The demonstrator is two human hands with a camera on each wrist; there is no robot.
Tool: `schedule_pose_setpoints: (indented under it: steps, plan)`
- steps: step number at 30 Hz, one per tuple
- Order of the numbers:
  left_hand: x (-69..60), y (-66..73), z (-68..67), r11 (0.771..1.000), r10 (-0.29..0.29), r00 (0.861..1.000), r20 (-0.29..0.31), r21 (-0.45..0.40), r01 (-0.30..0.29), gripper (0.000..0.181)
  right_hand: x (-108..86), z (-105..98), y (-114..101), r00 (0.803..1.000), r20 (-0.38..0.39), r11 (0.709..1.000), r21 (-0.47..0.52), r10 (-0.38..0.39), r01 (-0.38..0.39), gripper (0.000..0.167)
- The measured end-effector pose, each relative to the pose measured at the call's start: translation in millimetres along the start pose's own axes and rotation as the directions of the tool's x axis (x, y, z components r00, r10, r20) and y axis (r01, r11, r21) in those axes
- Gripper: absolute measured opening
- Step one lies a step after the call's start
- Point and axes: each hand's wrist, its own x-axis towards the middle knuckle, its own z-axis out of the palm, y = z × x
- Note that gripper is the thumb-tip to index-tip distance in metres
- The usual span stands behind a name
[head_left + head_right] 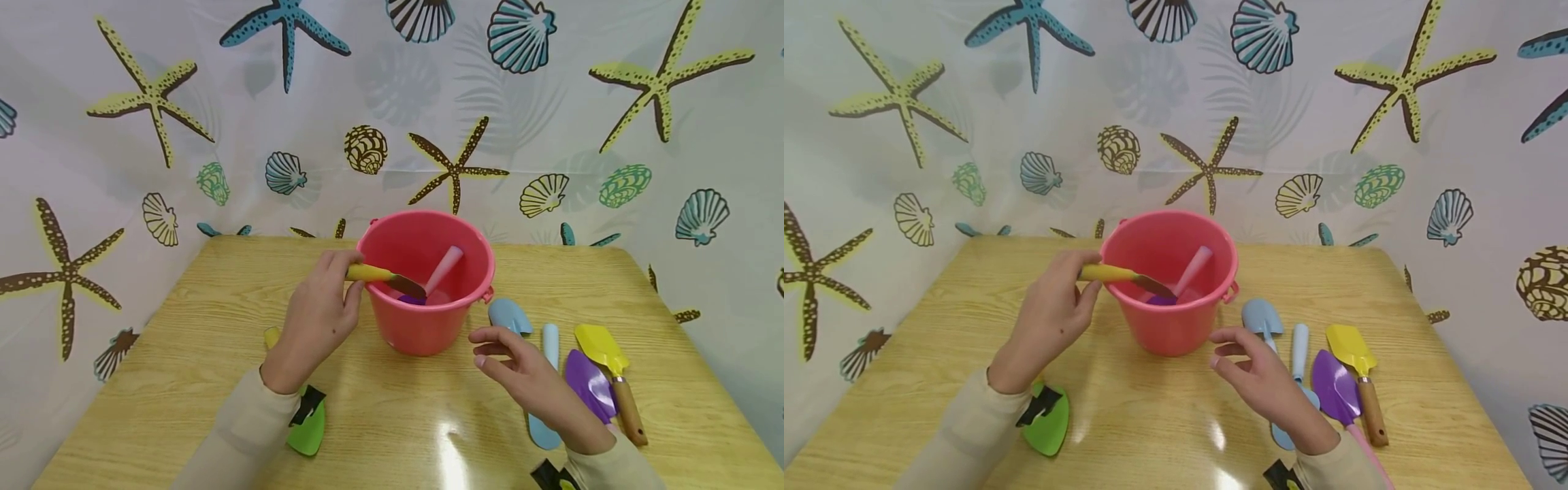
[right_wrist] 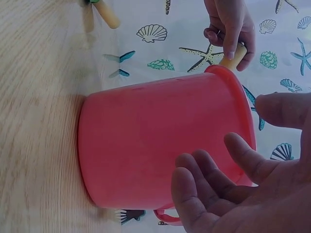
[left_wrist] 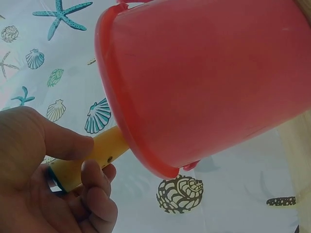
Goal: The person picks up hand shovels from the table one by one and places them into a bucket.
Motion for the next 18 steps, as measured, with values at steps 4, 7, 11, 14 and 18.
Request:
schedule_pose_setpoints:
  steps: [4,7,11,14,18]
  plan:
    - [0.1,0.3,0.6,1.0,0.004,1.0,0.001,-0.003,-0.004,0.036,-1.0,0.0,-0.3,1.0,-0.005,1.0,0.001,-0.015,0.015,0.035]
    - [-0.2,0.1,0.9,1.0,0.005,1.0,0.0,-0.005,-0.005,0.036,-1.1,-0.2,-0.3,1.0,-0.004,1.0,0.001,-0.017,0.017,0.035]
    - [-1.0,0.0,0.6,1.0,0.01,1.0,-0.003,-0.008,-0.01,0.037,-0.7,-0.6,-0.2,1.0,-0.003,1.0,-0.003,-0.012,0.012,0.035]
    - [-1.5,0.1,0.0,1.0,0.013,1.0,-0.006,-0.012,-0.013,0.039,-0.7,-0.8,0.1,1.0,-0.002,1.0,-0.007,-0.011,0.011,0.036]
    - [-2.3,0.4,-0.5,1.0,0.003,1.0,-0.003,-0.013,-0.003,0.039,-0.9,-0.7,0.9,1.0,0.0,1.0,-0.004,-0.014,0.014,0.036]
